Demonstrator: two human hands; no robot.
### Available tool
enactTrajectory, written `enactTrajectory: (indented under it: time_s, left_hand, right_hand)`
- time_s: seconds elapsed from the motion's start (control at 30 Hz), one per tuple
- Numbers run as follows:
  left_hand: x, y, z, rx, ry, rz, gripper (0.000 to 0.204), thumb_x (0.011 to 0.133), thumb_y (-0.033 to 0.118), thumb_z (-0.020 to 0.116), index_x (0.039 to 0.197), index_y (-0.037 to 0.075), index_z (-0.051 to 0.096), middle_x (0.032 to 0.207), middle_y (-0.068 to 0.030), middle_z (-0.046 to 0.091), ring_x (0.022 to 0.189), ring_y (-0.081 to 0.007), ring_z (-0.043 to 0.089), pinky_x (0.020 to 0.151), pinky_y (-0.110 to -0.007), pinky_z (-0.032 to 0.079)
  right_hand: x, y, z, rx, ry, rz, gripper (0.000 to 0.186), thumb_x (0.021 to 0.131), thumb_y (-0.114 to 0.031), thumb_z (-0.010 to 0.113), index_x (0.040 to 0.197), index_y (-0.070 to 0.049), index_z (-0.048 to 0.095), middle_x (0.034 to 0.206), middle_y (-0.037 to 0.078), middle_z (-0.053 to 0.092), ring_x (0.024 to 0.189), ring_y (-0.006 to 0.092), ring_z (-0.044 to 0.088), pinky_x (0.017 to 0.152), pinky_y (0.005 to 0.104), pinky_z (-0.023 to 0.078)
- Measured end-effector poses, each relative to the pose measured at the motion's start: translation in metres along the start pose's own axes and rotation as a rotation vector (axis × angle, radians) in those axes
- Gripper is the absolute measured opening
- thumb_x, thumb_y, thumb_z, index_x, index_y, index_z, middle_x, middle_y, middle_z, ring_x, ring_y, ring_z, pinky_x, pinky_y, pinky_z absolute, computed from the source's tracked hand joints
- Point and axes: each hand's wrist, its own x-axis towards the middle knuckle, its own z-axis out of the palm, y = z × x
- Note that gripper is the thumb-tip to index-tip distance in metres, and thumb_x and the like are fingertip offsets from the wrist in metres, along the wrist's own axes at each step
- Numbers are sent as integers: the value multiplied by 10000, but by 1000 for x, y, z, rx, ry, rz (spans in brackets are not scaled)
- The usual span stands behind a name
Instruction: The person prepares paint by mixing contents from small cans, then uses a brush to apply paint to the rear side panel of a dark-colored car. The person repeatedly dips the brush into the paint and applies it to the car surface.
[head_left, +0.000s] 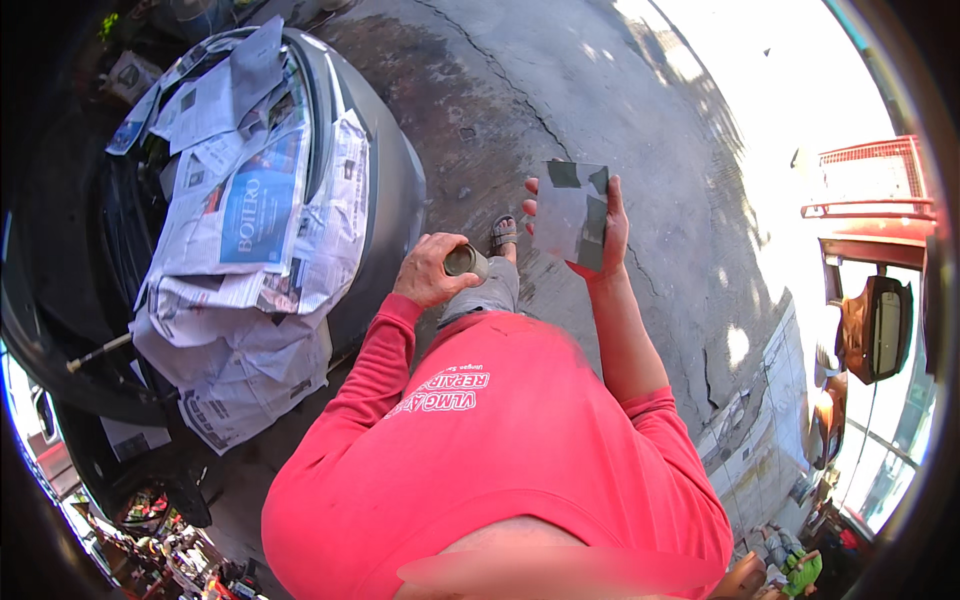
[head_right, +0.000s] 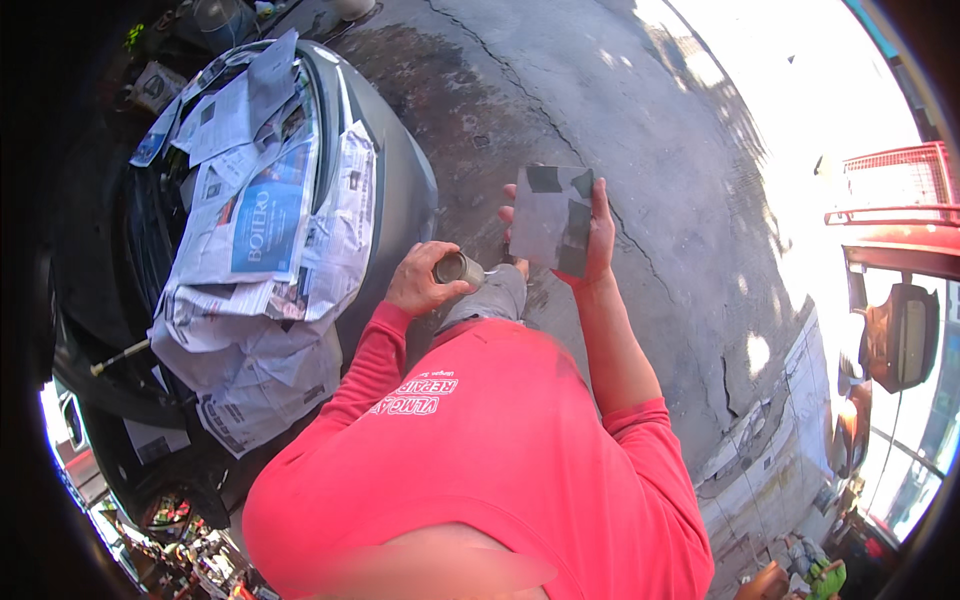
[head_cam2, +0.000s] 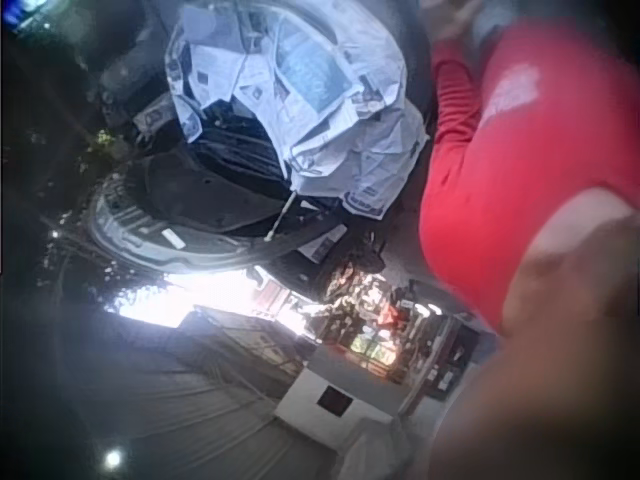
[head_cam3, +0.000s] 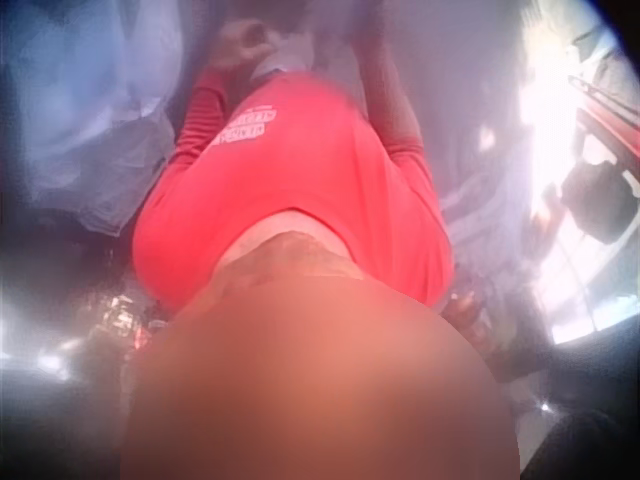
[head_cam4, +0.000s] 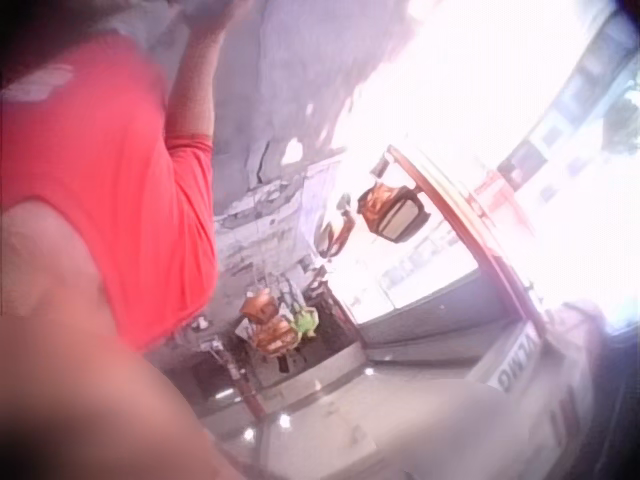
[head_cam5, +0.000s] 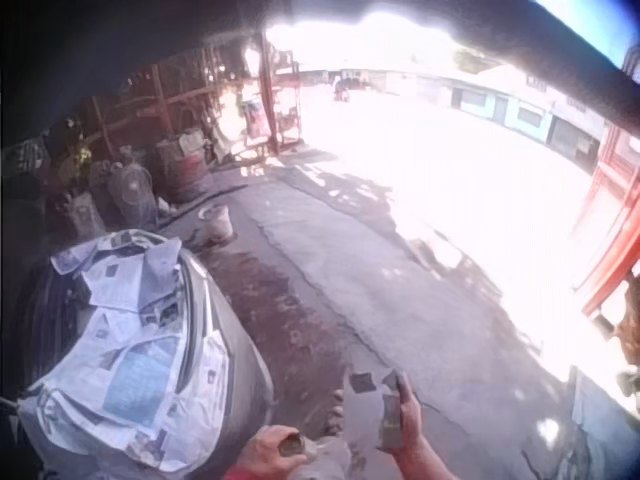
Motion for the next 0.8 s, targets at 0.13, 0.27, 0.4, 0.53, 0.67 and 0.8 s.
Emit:
enactTrajectory:
  time_s: [0.13, 0.27, 0.4, 0.53, 0.67, 0.8]
  left_hand:
    - [129, -20, -28, 43, 6, 43, 603, 722, 342, 884, 1217, 70, 672, 1198, -112, 694, 1134, -311, 644, 1005, -426, 511]
    - [248, -17, -74, 81, 13, 73, 620, 719, 343, 901, 1220, 59, 672, 1188, -121, 697, 1144, -323, 647, 1013, -429, 507]
    - [352, -39, -108, 65, 72, 13, 615, 733, 359, 879, 1231, 70, 664, 1210, -106, 694, 1154, -318, 639, 1027, -432, 495]
    - [440, -108, -104, 49, 125, -182, 607, 740, 354, 857, 1242, 83, 651, 1242, -98, 680, 1177, -318, 619, 1032, -440, 491]
    - [481, -207, -79, 71, 152, -486, 639, 720, 370, 862, 1254, 103, 635, 1231, -122, 669, 1201, -335, 608, 1042, -443, 495]
    - [465, -291, -46, -28, 217, -945, 662, 646, 381, 911, 1185, 100, 650, 1186, -147, 669, 1152, -353, 637, 988, -462, 530]
  right_hand:
    - [88, -56, 7, 83, -25, 84, 974, 998, -806, 225, 1603, -50, 333, 1555, 337, 410, 1302, 522, 557, 1055, 660, 464]
    - [169, -111, 15, 32, -69, 107, 1024, 970, -829, 304, 1570, -3, 378, 1537, 341, 437, 1327, 503, 554, 1070, 615, 475]
    - [253, -173, 15, -260, 194, 124, 949, 989, -747, 432, 1546, 21, 403, 1485, 315, 514, 1322, 476, 573, 1049, 594, 500]
    - [334, -259, -61, -462, 300, 166, 565, 1052, -462, 581, 1379, -1, 597, 1312, 182, 679, 1208, 310, 673, 1017, 481, 550]
    - [435, -331, -84, -635, 447, 137, 587, 1012, -527, 636, 1376, -69, 588, 1235, 109, 715, 1090, 277, 716, 965, 487, 573]
    - [579, -394, -46, -657, 342, 261, 398, 984, -257, 721, 1293, -29, 614, 1185, 109, 717, 1051, 244, 723, 926, 427, 593]
